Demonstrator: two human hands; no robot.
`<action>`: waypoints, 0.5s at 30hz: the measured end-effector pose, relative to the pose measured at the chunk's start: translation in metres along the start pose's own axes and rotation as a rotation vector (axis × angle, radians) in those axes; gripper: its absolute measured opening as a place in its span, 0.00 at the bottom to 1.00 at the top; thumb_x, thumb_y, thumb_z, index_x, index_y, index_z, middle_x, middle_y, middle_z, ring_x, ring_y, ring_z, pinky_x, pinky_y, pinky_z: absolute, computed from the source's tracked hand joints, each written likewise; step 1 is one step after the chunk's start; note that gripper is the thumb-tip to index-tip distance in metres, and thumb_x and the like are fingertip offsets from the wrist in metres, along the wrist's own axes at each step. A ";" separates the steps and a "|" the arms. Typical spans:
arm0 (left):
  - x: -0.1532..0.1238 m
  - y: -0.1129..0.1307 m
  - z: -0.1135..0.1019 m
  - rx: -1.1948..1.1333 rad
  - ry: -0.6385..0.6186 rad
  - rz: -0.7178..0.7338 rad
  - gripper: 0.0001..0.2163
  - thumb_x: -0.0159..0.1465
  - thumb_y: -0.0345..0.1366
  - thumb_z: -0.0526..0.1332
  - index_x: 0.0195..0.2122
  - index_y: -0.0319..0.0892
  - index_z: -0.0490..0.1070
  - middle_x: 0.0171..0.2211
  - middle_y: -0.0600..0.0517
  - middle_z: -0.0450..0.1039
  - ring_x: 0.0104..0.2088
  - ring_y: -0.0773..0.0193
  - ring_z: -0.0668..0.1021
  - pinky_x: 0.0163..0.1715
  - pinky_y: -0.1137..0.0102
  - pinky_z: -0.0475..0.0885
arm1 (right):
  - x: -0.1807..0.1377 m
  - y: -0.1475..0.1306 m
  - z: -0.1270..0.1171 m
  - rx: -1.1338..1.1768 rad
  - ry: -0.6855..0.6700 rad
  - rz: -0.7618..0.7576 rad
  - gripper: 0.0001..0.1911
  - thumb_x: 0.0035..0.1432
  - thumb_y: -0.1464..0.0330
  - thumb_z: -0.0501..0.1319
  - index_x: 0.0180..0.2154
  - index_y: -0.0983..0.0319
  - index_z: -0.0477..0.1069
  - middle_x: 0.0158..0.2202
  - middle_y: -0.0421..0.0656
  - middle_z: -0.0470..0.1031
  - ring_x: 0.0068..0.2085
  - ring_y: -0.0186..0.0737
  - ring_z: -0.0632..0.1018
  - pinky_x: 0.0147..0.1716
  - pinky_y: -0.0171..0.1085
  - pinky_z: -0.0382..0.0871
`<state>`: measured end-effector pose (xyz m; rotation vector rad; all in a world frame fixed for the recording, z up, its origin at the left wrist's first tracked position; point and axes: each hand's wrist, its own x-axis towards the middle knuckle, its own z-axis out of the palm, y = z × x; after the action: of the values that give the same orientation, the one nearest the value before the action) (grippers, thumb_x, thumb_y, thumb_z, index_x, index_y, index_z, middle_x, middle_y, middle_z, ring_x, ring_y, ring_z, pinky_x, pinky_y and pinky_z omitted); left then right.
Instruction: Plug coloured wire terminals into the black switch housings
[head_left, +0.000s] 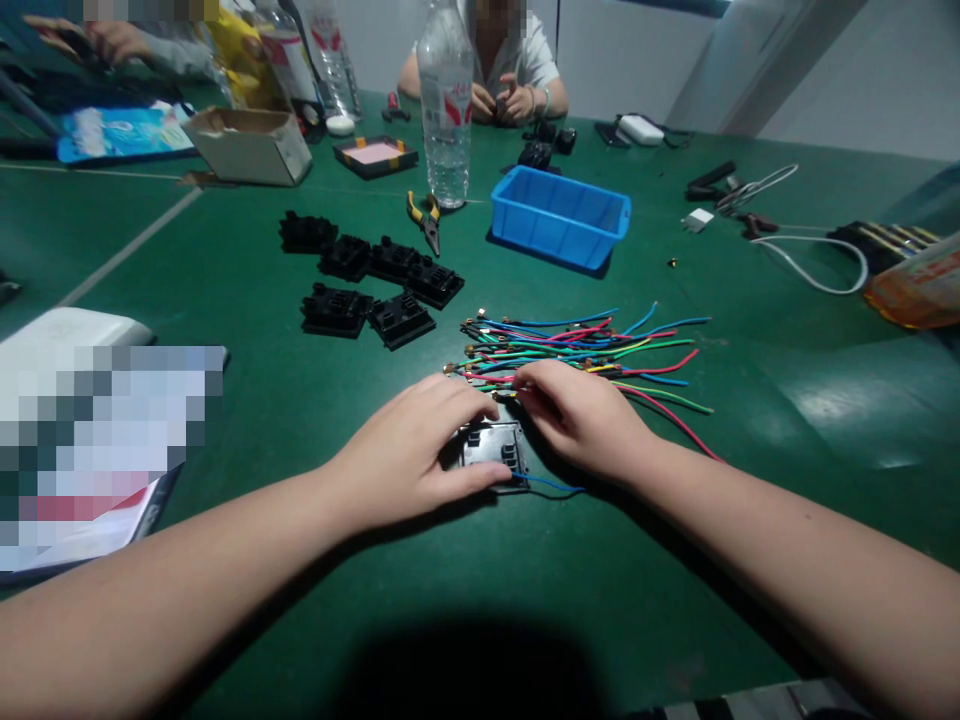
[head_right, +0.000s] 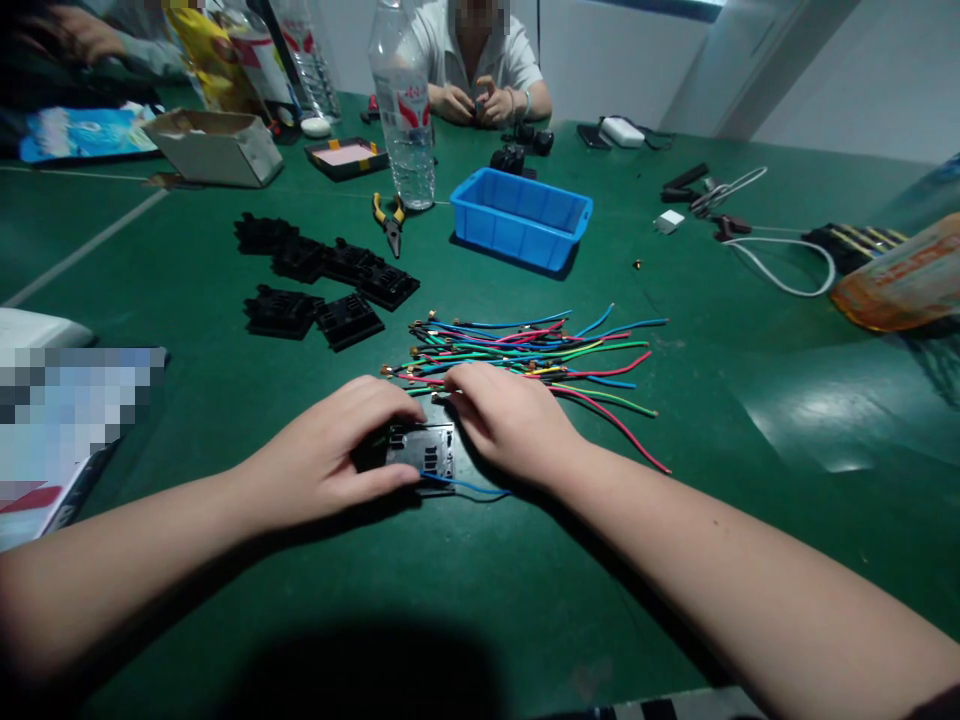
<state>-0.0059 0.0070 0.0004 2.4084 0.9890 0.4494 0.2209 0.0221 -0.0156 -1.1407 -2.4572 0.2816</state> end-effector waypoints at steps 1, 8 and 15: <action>0.000 -0.001 0.000 0.008 0.029 -0.021 0.18 0.66 0.50 0.57 0.47 0.40 0.69 0.44 0.46 0.73 0.44 0.54 0.72 0.45 0.58 0.68 | 0.000 0.001 0.000 0.008 0.008 -0.003 0.10 0.65 0.70 0.53 0.46 0.63 0.69 0.40 0.47 0.78 0.38 0.41 0.77 0.35 0.37 0.69; -0.001 -0.004 0.003 0.049 0.195 -0.129 0.17 0.68 0.47 0.55 0.50 0.41 0.67 0.50 0.46 0.72 0.53 0.53 0.71 0.52 0.56 0.64 | 0.000 0.002 -0.003 0.005 -0.017 -0.011 0.11 0.63 0.70 0.53 0.45 0.63 0.70 0.41 0.48 0.79 0.38 0.42 0.78 0.35 0.38 0.69; -0.002 0.000 0.001 0.076 0.207 -0.019 0.12 0.68 0.42 0.55 0.45 0.39 0.69 0.44 0.48 0.74 0.46 0.56 0.73 0.47 0.61 0.67 | 0.000 0.002 -0.004 -0.034 -0.053 -0.020 0.10 0.61 0.70 0.54 0.42 0.62 0.71 0.39 0.45 0.79 0.38 0.42 0.77 0.36 0.37 0.67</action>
<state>-0.0069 0.0050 -0.0008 2.4544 1.1342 0.6765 0.2241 0.0238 -0.0128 -1.1356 -2.5271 0.2680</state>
